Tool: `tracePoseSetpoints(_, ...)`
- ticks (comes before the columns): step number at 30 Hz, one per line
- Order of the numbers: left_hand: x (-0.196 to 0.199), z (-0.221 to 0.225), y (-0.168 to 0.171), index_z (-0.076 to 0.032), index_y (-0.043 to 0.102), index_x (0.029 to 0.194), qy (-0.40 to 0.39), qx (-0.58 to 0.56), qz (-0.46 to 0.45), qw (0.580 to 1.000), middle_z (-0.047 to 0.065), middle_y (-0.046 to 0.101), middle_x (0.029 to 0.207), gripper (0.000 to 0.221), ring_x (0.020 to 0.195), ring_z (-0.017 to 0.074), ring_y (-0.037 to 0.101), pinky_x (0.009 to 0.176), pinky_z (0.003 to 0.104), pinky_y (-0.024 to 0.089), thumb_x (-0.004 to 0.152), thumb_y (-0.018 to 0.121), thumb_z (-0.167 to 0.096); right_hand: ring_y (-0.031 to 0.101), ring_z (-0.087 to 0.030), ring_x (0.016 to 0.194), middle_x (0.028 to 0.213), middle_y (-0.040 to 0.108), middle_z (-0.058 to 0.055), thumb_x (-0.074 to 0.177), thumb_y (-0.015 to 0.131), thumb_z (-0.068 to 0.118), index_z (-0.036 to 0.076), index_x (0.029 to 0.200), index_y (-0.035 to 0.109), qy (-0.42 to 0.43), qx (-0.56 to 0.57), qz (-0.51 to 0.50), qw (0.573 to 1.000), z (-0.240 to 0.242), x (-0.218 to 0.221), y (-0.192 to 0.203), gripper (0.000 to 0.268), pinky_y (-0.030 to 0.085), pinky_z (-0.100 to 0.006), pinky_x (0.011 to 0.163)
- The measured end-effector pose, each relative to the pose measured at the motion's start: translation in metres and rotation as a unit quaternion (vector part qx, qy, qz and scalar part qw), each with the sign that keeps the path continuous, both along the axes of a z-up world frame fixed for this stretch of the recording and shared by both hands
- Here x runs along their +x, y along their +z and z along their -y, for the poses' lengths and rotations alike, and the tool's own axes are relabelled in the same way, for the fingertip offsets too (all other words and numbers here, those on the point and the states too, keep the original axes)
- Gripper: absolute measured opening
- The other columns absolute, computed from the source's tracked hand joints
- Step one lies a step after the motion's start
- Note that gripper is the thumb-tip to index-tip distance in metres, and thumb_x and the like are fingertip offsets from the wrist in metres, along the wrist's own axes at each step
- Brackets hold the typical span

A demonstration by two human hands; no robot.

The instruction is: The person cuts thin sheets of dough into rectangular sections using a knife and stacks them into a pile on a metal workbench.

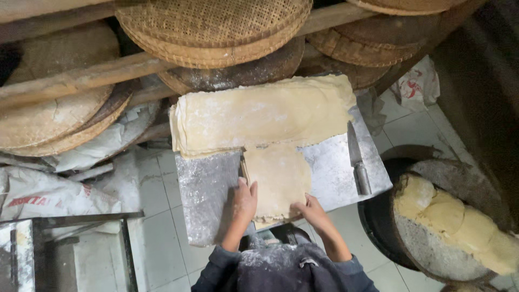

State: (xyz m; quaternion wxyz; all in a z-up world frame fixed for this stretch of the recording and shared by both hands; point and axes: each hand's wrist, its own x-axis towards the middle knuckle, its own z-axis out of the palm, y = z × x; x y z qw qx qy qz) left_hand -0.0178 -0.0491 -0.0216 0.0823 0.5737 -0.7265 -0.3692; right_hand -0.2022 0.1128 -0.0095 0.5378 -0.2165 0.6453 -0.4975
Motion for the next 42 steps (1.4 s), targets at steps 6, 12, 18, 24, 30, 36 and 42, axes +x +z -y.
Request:
tracePoseSetpoints(6,0.004,0.004,0.043,-0.005,0.049,0.119,-0.076,0.010,0.095,0.993,0.030,0.072,0.094,0.044,0.089,0.0493,0.069,0.081,0.059,0.054,0.104,0.041,-0.046,0.072,-0.019,0.064,0.085,0.075,-0.015,0.088,0.062,0.021,-0.002,0.112,0.062,0.089,0.045,-0.131,0.986,-0.002,-0.003,0.036,0.033,0.061,-0.034,0.051)
tracePoseSetpoints(12,0.008,-0.002,0.063,-0.009,0.051,0.113,-0.100,-0.013,0.143,0.985,0.025,0.073,0.098,0.039,0.092,0.0452,0.071,0.081,0.057,0.055,0.105,0.041,-0.045,0.070,-0.035,0.092,0.095,0.075,-0.016,0.093,0.069,0.043,0.006,0.103,0.073,0.298,0.220,-0.446,0.815,-0.003,-0.011,0.087,0.039,0.055,-0.047,0.081)
tracePoseSetpoints(18,0.010,-0.012,0.062,-0.003,0.049,0.126,-0.059,-0.115,0.046,0.991,0.028,0.056,0.132,0.047,0.120,0.0471,0.057,0.096,0.053,0.051,0.096,0.059,-0.038,0.060,-0.040,0.119,0.130,0.066,-0.020,0.094,0.060,0.039,0.004,0.136,0.059,-0.002,-0.025,-0.590,0.807,0.028,-0.011,0.085,0.055,0.048,-0.047,0.099)
tracePoseSetpoints(24,0.004,-0.029,0.058,-0.002,0.023,0.156,-0.005,-0.032,-0.054,0.998,0.036,0.042,0.143,0.090,0.129,0.0514,0.046,0.106,0.053,0.041,0.089,0.073,-0.037,0.051,-0.041,0.126,0.139,0.056,-0.021,0.090,0.066,0.044,0.002,0.145,0.048,0.010,0.115,-0.549,0.828,0.033,-0.001,0.057,0.071,0.043,-0.051,0.103)
tracePoseSetpoints(30,0.005,-0.029,0.043,-0.004,0.026,0.157,-0.005,-0.048,-0.086,0.995,0.034,0.045,0.143,0.091,0.129,0.0511,0.046,0.109,0.053,0.039,0.087,0.075,-0.036,0.050,-0.044,0.129,0.142,0.054,-0.024,0.088,0.068,0.037,0.009,0.144,0.053,-0.153,0.166,-0.717,0.660,0.004,-0.057,0.051,0.064,0.041,-0.055,0.101)
tracePoseSetpoints(36,0.021,-0.029,0.002,-0.001,0.037,0.151,-0.017,-0.094,-0.183,0.979,0.029,0.050,0.143,0.077,0.132,0.0457,0.048,0.111,0.051,0.038,0.089,0.073,-0.028,0.055,-0.045,0.122,0.133,0.057,-0.027,0.103,0.056,0.013,0.005,0.152,0.048,-0.147,0.167,-0.612,0.759,-0.017,-0.105,0.034,0.051,0.046,-0.051,0.102)
tracePoseSetpoints(42,0.045,-0.028,-0.045,-0.003,0.044,0.150,0.094,-0.007,-0.378,0.921,0.021,0.059,0.139,0.052,0.125,0.0329,0.058,0.109,0.037,0.044,0.105,0.049,-0.028,0.059,-0.039,0.120,0.131,0.057,-0.029,0.096,0.048,0.003,-0.002,0.148,0.042,-0.071,-0.155,-0.448,0.878,0.000,-0.002,0.073,0.053,0.045,-0.046,0.104)
